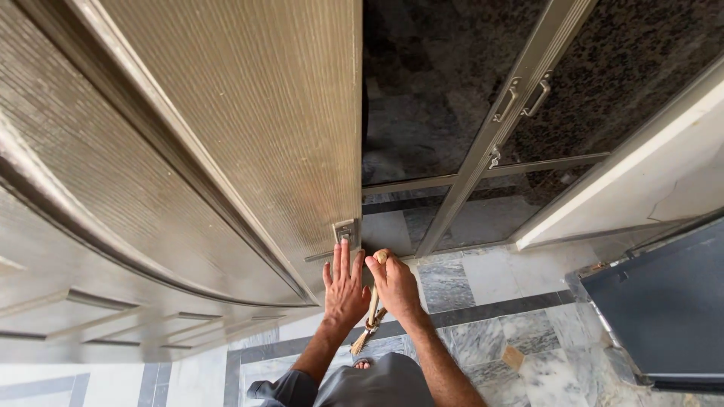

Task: Sweeping a marble floor using a traditional broom.

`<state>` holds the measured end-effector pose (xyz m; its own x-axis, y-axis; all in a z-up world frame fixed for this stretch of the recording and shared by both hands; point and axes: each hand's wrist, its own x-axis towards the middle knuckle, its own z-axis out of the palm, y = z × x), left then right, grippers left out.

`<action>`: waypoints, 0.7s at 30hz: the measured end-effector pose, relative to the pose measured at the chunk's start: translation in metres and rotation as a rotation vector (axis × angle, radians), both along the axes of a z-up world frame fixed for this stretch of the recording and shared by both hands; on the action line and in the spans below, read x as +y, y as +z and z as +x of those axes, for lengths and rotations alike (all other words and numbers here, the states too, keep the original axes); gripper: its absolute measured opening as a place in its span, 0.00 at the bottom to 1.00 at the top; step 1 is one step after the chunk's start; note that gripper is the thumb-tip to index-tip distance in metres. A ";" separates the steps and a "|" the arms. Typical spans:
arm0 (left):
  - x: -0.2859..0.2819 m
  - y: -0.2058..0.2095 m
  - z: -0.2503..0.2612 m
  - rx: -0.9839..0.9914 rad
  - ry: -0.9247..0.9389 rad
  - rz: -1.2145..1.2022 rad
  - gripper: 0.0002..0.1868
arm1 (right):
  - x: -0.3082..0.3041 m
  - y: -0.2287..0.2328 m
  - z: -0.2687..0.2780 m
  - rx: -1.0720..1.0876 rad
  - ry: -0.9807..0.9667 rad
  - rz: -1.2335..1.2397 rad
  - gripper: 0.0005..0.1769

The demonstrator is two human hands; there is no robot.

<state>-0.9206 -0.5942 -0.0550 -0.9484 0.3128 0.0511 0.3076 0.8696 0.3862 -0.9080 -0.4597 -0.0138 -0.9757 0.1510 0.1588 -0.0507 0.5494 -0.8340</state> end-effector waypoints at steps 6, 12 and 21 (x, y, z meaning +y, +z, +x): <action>-0.002 -0.003 -0.026 -0.003 0.004 -0.050 0.49 | 0.009 0.003 -0.005 -0.074 -0.042 -0.028 0.19; 0.004 -0.007 -0.046 -0.027 0.027 -0.117 0.51 | 0.025 0.006 0.001 -0.032 -0.077 -0.018 0.19; 0.017 -0.014 -0.066 0.047 0.130 -0.023 0.54 | 0.068 0.005 0.037 0.008 -0.144 0.006 0.17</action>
<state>-0.9871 -0.5776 -0.0693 -0.9777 0.1894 0.0907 0.2094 0.9116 0.3539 -0.8711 -0.3920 -0.0091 -0.9426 0.2889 0.1676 0.0229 0.5565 -0.8306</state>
